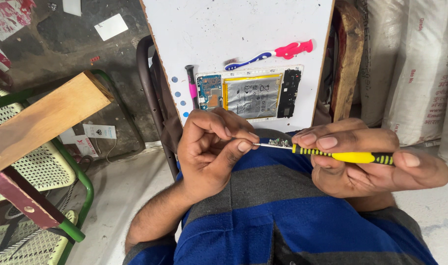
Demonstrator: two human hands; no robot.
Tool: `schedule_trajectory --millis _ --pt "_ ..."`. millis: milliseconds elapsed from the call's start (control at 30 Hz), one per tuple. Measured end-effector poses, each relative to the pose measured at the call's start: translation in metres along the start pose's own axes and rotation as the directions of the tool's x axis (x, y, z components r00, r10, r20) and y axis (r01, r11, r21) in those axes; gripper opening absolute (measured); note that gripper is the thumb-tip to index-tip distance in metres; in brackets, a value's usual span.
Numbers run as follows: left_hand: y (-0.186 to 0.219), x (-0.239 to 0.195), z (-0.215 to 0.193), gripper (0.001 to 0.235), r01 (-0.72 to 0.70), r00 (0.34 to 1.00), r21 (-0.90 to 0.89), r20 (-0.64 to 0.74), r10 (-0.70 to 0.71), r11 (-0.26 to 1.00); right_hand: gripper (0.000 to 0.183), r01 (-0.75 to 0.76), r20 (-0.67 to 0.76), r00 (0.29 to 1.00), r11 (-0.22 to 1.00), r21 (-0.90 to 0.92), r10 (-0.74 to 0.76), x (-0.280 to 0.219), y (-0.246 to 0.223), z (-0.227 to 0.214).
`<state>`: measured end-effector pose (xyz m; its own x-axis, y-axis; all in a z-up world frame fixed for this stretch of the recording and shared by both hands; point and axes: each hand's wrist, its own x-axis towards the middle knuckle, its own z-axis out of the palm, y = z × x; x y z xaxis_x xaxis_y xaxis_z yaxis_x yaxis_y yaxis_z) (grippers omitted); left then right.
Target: The person uses a screwdriver to remove and tighten screws on a disassembled mobile phone placed on a white board on their lap. They repeatedly handle small screws and the phone's internal components.
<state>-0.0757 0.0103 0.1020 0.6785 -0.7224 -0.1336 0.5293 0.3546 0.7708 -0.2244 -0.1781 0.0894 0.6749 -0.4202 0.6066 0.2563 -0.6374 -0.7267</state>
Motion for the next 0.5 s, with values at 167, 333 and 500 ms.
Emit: schedule_trajectory --millis 167,333,500 --pt "0.003 0.000 0.002 0.032 -0.031 1.000 0.073 0.006 0.030 0.997 0.028 -0.137 0.133 0.983 0.987 0.082 0.125 0.028 -0.011 0.001" --pt "0.004 0.002 0.003 0.031 -0.089 0.996 0.140 0.018 0.088 0.986 0.062 -0.923 0.885 0.376 0.196 0.331 0.274 0.067 -0.003 -0.080" --pt "0.002 0.002 0.003 0.031 -0.144 0.990 0.198 0.027 0.142 0.969 0.059 -0.904 0.902 0.378 0.292 0.311 0.208 0.013 0.015 -0.106"
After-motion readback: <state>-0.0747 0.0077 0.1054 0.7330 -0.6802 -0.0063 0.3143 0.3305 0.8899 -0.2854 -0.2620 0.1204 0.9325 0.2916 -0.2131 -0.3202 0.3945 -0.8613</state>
